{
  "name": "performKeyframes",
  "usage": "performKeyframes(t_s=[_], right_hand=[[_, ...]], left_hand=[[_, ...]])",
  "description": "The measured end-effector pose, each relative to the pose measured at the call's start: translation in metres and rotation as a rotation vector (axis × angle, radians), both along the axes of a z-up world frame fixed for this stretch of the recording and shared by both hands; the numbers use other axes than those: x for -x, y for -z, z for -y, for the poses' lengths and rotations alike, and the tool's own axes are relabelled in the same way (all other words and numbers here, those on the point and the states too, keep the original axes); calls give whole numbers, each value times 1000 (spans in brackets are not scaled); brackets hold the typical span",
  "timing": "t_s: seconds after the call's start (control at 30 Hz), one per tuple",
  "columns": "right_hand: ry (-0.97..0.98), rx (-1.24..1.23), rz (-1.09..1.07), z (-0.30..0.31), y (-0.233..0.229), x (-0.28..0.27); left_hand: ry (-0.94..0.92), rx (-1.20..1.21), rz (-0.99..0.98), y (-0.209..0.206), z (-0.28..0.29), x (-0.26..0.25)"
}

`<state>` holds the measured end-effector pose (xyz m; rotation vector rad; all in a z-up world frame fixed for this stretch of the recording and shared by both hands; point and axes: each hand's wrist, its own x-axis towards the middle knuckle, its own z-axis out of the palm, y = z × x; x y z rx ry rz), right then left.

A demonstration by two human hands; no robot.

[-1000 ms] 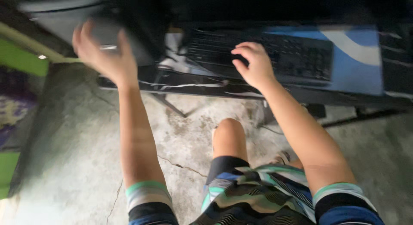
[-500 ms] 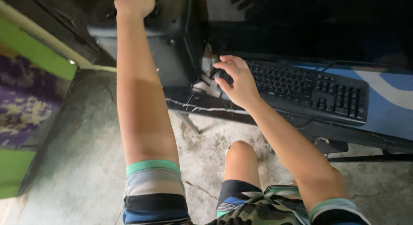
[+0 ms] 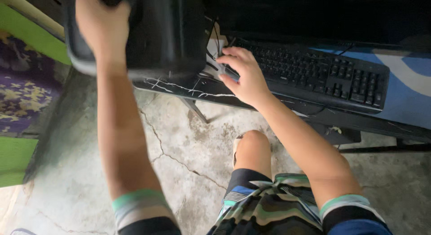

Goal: The person cleans a computer desk using a wet wipe. They remove a small potted plant, wipe the desk surface, keyboard, and mousepad, then clean the underside of the desk and a nearby speaker before returning the plant.

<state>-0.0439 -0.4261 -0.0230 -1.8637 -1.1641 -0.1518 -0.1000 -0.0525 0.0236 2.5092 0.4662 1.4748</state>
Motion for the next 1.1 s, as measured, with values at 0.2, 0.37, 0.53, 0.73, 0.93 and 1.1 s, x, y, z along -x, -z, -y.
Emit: performKeyframes(t_s=[0.2, 0.37, 0.53, 0.73, 0.93, 1.1], right_hand=[[-14, 11, 59, 14, -8, 13], [-56, 16, 9, 8, 19, 26], [-140, 98, 27, -11, 63, 36], [-247, 175, -32, -37, 123, 52], [-189, 424, 244, -62, 142, 56], [-296, 501, 423, -77, 143, 43]], left_hand=[[-42, 341, -69, -39, 96, 183], [164, 726, 275, -62, 147, 280], [-103, 715, 171, -26, 153, 346], [-311, 496, -292, 84, 146, 374], [-472, 776, -585, 211, 150, 342], [-436, 809, -758, 345, 159, 325]])
